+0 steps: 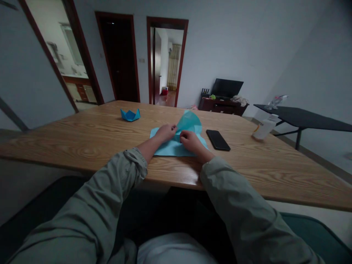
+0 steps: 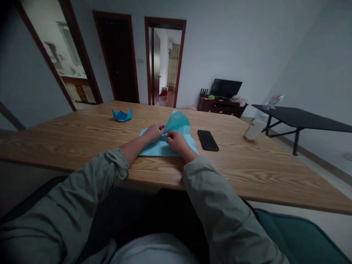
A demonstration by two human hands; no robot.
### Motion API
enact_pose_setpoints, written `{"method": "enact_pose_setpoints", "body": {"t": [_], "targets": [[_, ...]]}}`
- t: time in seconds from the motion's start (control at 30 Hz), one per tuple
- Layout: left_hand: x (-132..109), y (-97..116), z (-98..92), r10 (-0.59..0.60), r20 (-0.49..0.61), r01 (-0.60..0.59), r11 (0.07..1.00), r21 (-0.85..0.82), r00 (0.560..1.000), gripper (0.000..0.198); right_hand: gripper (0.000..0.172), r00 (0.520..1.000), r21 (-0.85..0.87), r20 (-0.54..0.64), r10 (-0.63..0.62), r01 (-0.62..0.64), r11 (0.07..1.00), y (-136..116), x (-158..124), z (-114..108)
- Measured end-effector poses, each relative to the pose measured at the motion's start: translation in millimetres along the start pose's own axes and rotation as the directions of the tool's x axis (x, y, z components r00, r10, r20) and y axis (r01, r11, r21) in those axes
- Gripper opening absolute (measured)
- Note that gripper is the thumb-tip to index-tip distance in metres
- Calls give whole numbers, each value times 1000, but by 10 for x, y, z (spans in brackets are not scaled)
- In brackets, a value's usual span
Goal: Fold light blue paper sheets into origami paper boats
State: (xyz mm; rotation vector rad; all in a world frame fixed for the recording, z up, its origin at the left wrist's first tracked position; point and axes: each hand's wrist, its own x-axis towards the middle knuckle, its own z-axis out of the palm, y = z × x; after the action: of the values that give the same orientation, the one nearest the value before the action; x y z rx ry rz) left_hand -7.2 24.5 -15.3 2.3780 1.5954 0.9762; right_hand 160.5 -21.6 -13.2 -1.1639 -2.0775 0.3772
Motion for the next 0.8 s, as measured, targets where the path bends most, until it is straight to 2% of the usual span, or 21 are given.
{"method": "enact_pose_setpoints", "body": {"t": [0.1,0.17,0.2,0.33,0.47,0.53,0.6,0.7,0.8], "targets": [[-15,23,-30,-10,-92,9,1000,-12,996,28,15,966,-14,-223,128,-134,991,91,32,-66],[-34,56,-54,10,-138,-9,1000,4,990,26,21,940,1,-283,191,-199,980,94,30,-105],[-45,77,-67,21,-153,-18,1000,19,988,23,22,942,-3,-282,184,-192,981,70,17,-119],[-91,169,-124,34,-183,-16,995,97,983,16,14,969,-81,-242,-48,29,996,-158,-102,-126],[-124,218,-154,66,-157,-49,993,111,985,10,19,940,-166,-233,-251,216,962,-357,-193,-118],[-131,225,-151,81,-133,-67,992,104,988,10,24,926,-221,-229,-300,250,943,-367,-183,-129],[-134,229,-140,71,-142,-59,994,93,987,10,31,933,-265,-265,-244,173,949,-315,-144,-142],[-134,235,-124,38,-182,-31,999,37,982,9,43,949,-270,-316,-17,-72,960,-171,-76,-152],[-144,246,-122,67,-183,-78,995,-56,981,8,44,949,-234,-270,165,-231,945,-38,-31,-137]]}}
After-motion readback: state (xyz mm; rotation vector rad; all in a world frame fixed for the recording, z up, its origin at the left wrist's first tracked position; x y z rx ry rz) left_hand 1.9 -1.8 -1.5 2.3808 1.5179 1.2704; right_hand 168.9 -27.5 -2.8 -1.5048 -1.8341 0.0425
